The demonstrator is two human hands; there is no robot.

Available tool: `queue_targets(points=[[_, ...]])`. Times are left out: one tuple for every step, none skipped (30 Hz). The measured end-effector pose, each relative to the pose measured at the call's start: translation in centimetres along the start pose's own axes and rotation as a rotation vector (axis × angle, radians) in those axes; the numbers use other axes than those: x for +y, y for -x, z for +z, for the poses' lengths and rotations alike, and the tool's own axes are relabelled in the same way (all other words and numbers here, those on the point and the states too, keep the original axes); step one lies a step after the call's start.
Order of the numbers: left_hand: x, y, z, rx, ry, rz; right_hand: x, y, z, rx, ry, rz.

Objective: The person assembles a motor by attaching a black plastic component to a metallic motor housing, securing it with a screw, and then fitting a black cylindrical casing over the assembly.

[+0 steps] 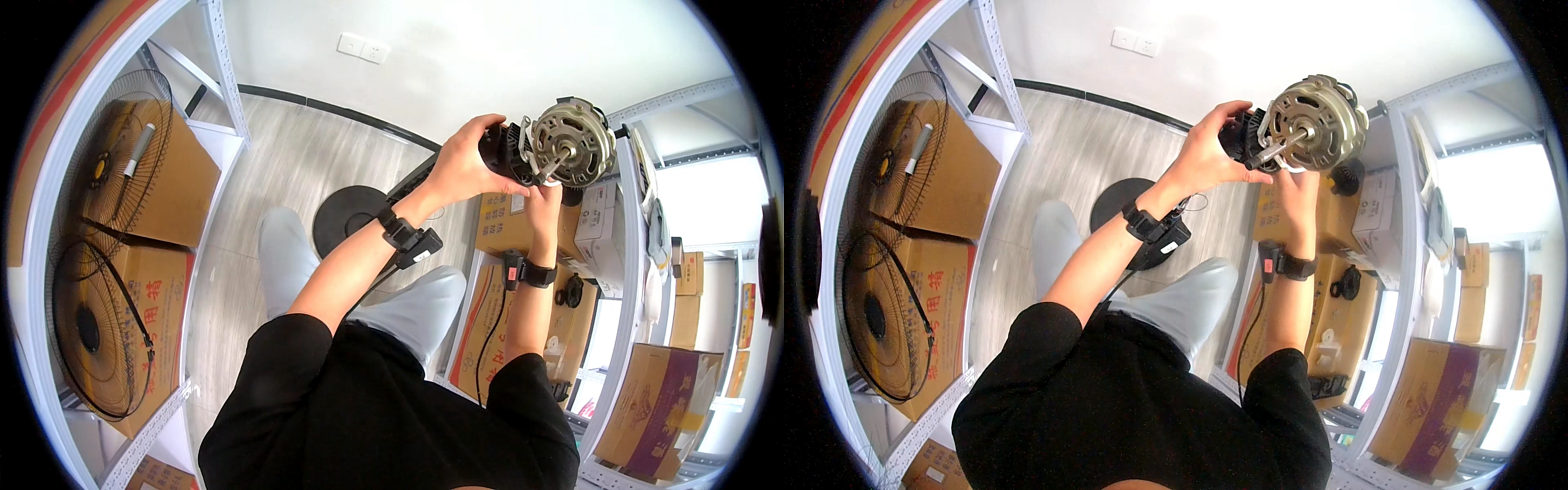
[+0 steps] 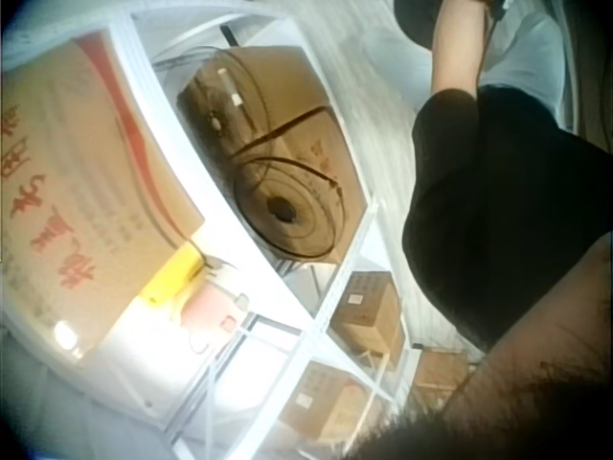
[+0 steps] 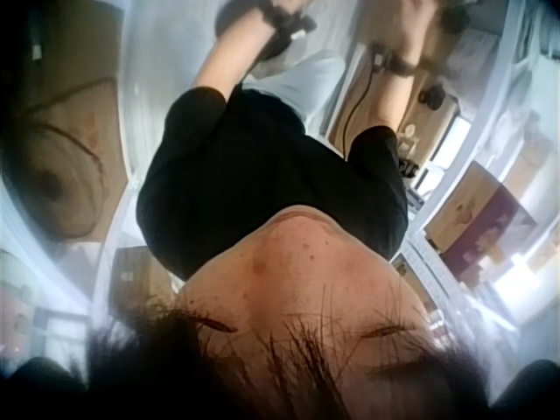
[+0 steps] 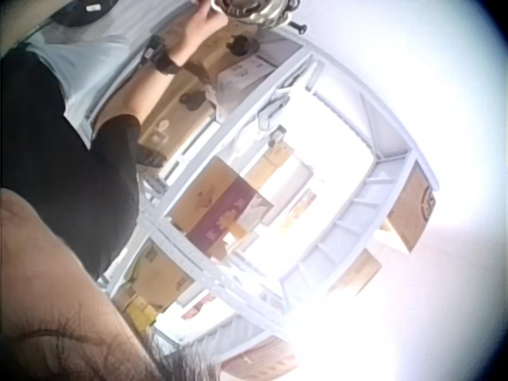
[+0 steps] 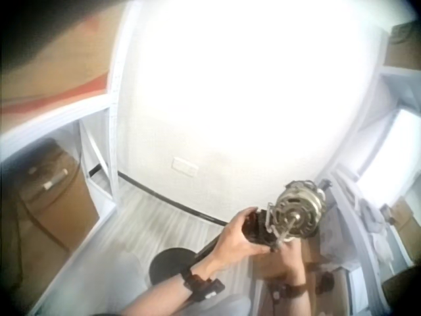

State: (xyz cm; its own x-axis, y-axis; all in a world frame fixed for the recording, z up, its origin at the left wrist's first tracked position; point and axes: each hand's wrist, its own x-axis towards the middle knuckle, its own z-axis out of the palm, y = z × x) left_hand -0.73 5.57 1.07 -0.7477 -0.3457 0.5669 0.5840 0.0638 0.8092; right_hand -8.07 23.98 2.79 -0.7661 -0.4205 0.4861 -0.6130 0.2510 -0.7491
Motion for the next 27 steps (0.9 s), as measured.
queue_targets(points=[[0.0, 0.0, 0.0, 0.003, 0.008, -0.004, -0.2, -0.2, 0.2, 0.015, -0.011, -0.029], [0.0, 0.0, 0.1, 0.006, 0.016, -0.007, 0.0, -0.3, 0.0, -0.016, -0.01, 0.069], [0.0, 0.0, 0.1, 0.008, 0.009, -0.015, 0.1, -0.4, -0.4, -0.047, -0.009, 0.166], [0.0, 0.0, 0.1, 0.011, 0.003, -0.02, -0.3, -0.5, -0.4, -0.077, -0.007, 0.262], [-0.1, 0.1, 0.1, 0.014, -0.003, -0.026, -0.6, -0.6, -0.3, -0.082, -0.003, 0.288], [-0.1, 0.1, 0.1, 0.016, -0.009, -0.025, -1.1, -0.8, -0.3, -0.087, 0.001, 0.314], [-0.2, 0.1, 0.1, 0.016, -0.013, -0.024, -1.6, -0.8, -0.3, -0.09, 0.005, 0.34], [-0.2, 0.0, 0.1, 0.017, -0.018, -0.022, -1.6, -0.7, -0.2, -0.066, -0.003, 0.286], [-0.2, 0.0, 0.1, 0.012, -0.014, -0.024, -1.6, -0.5, -0.2, -0.043, -0.011, 0.233], [-0.1, 0.0, 0.1, 0.009, -0.01, -0.028, -1.8, -0.6, 0.0, -0.022, -0.019, 0.179], [-0.1, 0.0, 0.0, 0.006, -0.006, -0.031, -2.1, -0.7, 0.1, -0.02, -0.008, 0.227], [0.0, 0.0, 0.0, 0.005, -0.008, -0.038, -2.4, -0.9, 0.3, -0.018, 0.003, 0.275], [0.1, 0.0, 0.0, 0.002, -0.008, -0.044, -2.7, -1.0, 0.3, -0.012, 0.015, 0.323], [0.2, 0.0, 0.0, -0.002, -0.008, -0.05, -2.3, -1.1, 0.4, 0.033, -0.168, 0.385], [0.4, 0.1, 0.1, 0.0, -0.01, -0.056, -1.5, -1.3, 0.7, 0.077, -0.352, 0.444], [0.4, 0.1, 0.1, 0.002, -0.015, -0.062, -1.0, -1.3, 0.9, 0.121, -0.538, 0.5], [0.5, 0.1, 0.1, 0.004, -0.02, -0.067, -0.6, -1.3, 0.8, 0.087, -0.547, 0.5], [0.5, 0.2, 0.1, 0.003, -0.02, -0.057, -0.3, -1.3, 0.4, 0.054, -0.556, 0.499], [0.5, 0.2, -0.1, 0.004, -0.023, -0.046, -0.2, -1.5, 0.2, 0.017, -0.566, 0.496], [0.5, 0.2, -0.2, 0.004, -0.027, -0.036, -0.2, -1.6, -0.1, -0.031, -0.494, 0.471], [0.5, 0.1, -0.3, 0.004, -0.017, -0.042, -0.2, -1.4, -0.5, -0.078, -0.421, 0.445], [0.5, 0.1, -0.3, 0.003, -0.006, -0.049, -0.3, -1.2, -0.9, -0.124, -0.347, 0.42], [0.6, 0.0, -0.3, 0.003, 0.005, -0.056, 0.0, -1.0, -1.3, -0.133, -0.285, 0.402], [0.6, 0.0, -0.3, 0.005, 0.002, -0.052, 0.4, -0.8, -1.6, -0.141, -0.222, 0.384], [0.7, 0.1, -0.2, 0.002, 0.002, -0.051, 0.7, -0.5, -1.8, -0.145, -0.158, 0.369], [0.7, 0.1, -0.2, 0.0, 0.002, -0.05, 1.1, -0.6, -1.8, -0.136, -0.117, 0.387], [0.7, 0.1, -0.1, 0.0, -0.009, -0.046, 1.6, -0.9, -1.8, -0.127, -0.076, 0.405]])
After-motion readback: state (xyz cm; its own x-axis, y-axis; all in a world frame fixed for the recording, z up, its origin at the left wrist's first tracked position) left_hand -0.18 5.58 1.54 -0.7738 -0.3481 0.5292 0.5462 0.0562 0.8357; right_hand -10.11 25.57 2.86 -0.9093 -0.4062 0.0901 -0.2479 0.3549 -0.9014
